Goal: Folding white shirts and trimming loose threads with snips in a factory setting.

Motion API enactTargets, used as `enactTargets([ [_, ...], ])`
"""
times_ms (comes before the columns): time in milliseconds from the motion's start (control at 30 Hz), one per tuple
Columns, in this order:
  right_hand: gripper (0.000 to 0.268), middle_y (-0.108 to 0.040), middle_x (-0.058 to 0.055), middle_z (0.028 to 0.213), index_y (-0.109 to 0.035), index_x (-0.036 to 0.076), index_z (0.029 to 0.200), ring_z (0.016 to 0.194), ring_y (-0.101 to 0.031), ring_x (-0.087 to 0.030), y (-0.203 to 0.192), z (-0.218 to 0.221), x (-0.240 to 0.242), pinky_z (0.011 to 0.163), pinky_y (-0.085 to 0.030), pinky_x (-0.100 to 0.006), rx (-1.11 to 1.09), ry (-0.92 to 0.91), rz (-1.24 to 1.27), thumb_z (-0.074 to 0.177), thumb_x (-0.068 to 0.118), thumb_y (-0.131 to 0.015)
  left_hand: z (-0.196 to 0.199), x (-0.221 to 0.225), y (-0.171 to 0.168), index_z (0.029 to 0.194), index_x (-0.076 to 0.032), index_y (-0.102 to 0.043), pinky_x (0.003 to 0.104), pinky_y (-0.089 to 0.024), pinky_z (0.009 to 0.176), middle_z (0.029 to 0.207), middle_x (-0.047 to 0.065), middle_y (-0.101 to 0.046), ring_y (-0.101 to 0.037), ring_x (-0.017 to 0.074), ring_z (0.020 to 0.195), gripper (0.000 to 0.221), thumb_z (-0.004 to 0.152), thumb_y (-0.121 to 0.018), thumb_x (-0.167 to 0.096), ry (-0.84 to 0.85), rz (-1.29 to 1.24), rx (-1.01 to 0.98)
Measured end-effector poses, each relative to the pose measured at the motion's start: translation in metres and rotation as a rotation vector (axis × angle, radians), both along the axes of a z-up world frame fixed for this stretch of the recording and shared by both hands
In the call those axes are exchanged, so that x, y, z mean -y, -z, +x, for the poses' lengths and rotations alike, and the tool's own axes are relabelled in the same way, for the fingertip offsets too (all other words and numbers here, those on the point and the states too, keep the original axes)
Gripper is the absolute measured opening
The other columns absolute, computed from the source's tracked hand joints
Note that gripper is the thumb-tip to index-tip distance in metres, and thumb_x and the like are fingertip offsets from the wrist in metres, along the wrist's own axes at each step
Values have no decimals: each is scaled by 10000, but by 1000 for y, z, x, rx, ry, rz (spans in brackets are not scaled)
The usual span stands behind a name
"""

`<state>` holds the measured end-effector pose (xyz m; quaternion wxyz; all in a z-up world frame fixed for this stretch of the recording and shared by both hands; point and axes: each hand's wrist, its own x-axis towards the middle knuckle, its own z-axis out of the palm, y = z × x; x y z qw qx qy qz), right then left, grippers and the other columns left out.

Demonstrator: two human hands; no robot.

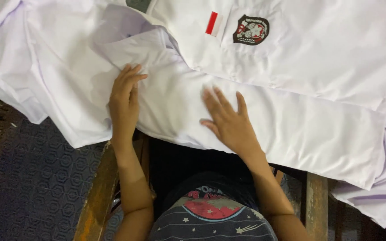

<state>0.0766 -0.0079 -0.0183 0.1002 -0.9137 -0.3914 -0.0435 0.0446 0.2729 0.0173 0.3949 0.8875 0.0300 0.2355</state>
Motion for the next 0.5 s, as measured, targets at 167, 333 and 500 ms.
enactTargets([
  [167,1197,-169,8,1729,-241,248,1628,1586,-138,-233,-25,-23,31,1200,-104,-679,-18,-109,-161,617,709,-687,-1,-2,1,1157,-80,-691,507,-364,1172,1365,131,-649,-472,385,1407,276,1111,-430,-3,9,-8,-42],
  [333,1297,-216,-42,1713,-256,226,1629,1578,-136,-239,-39,-28,42,1186,38,-666,-326,-129,4,538,722,-752,-2,-1,1,1127,-82,-689,495,-358,1178,1367,127,-651,-468,380,1412,259,1113,-443,-4,8,1,-69],
  [500,1252,-152,-62,1731,-218,209,1643,1588,-103,-249,-23,-35,42,1193,8,-663,-111,-37,-161,600,472,-857,-2,-1,2,1104,-85,-702,497,-377,1163,1362,119,-662,-487,372,1402,261,1109,-456,5,-15,-6,-34],
])
